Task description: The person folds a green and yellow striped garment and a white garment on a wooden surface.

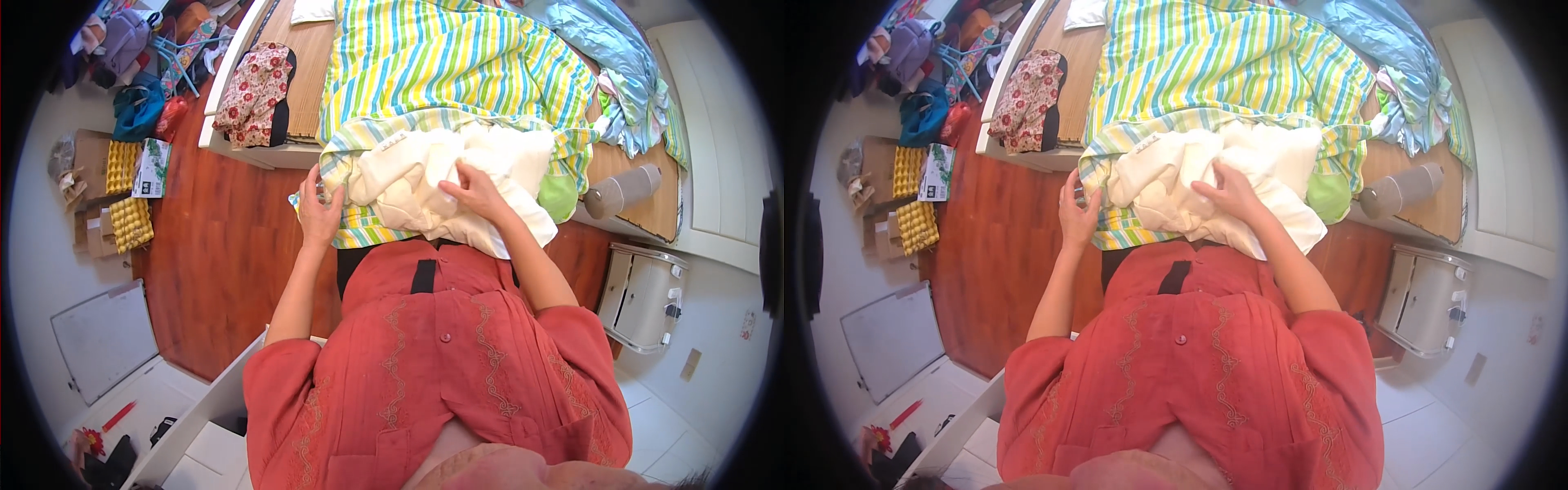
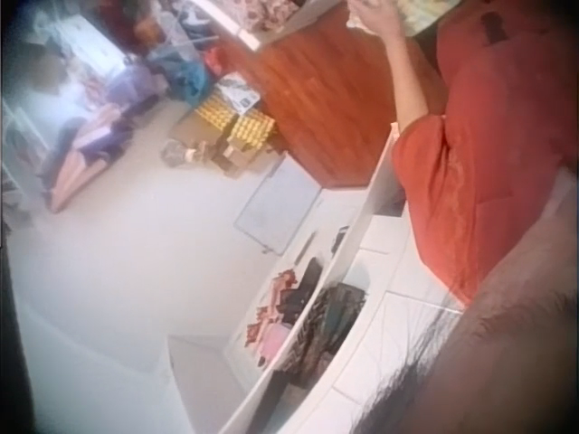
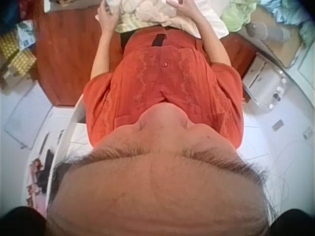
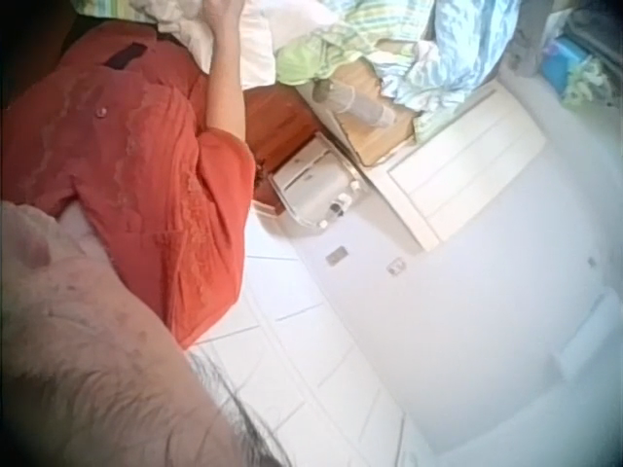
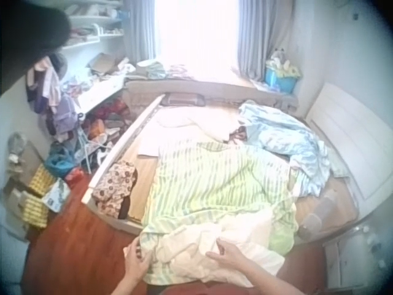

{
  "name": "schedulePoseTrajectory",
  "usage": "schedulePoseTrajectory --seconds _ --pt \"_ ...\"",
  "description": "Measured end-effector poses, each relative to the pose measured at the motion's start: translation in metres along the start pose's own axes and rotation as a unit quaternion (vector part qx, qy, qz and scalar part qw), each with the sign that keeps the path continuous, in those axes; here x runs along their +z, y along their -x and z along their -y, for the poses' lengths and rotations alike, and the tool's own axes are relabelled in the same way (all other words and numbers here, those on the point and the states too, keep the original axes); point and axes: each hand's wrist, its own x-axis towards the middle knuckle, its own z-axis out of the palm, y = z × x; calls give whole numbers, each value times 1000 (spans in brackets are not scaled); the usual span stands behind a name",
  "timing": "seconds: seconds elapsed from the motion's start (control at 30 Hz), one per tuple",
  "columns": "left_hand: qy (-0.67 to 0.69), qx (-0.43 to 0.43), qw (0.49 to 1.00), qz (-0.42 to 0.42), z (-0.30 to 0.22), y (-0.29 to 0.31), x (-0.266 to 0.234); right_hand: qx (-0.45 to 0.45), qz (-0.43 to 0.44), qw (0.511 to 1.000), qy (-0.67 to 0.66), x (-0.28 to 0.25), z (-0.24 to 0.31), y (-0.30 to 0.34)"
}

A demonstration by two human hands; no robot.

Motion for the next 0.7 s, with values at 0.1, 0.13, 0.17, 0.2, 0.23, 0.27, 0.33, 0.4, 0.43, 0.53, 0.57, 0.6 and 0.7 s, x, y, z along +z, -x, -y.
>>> schedulePoseTrajectory --seconds 0.1,0.13,0.17,0.2,0.23,0.27,0.33,0.4,0.43,0.53,0.57,0.6,0.7 --pt "-26 -1 998 -55 7 9 -9 122 29 971 -202 23 7 -6" --pt "-12 -31 997 -68 8 11 -16 119 38 971 -202 22 13 -8" --pt "2 -60 995 -81 10 13 -23 120 15 977 -177 20 16 -10" --pt "-1 -64 994 -86 14 16 -29 121 -9 981 -151 16 18 -11" --pt "-19 -72 995 -66 20 22 -36 104 -37 984 -141 5 23 -15" --pt "-35 -80 995 -44 25 28 -40 89 -66 985 -131 -8 31 -17" --pt "-35 -103 993 -39 38 40 -39 -51 -142 985 -83 -32 61 -18" --pt "-116 -58 991 -17 41 47 -33 -122 -188 967 -123 -49 107 -6" --pt "-141 -41 989 -27 35 47 -32 -173 -229 952 -102 -54 116 -3" --pt "-83 -172 980 -47 44 36 -19 -212 -235 932 -176 -52 127 8" --pt "-28 -211 974 -72 51 31 -15 -171 -207 954 -131 -41 113 8" --pt "-26 -213 974 -76 58 27 -11 -115 -132 978 -117 -27 102 8" --pt "-18 -298 949 -105 80 18 5 20 123 987 -98 27 88 16"
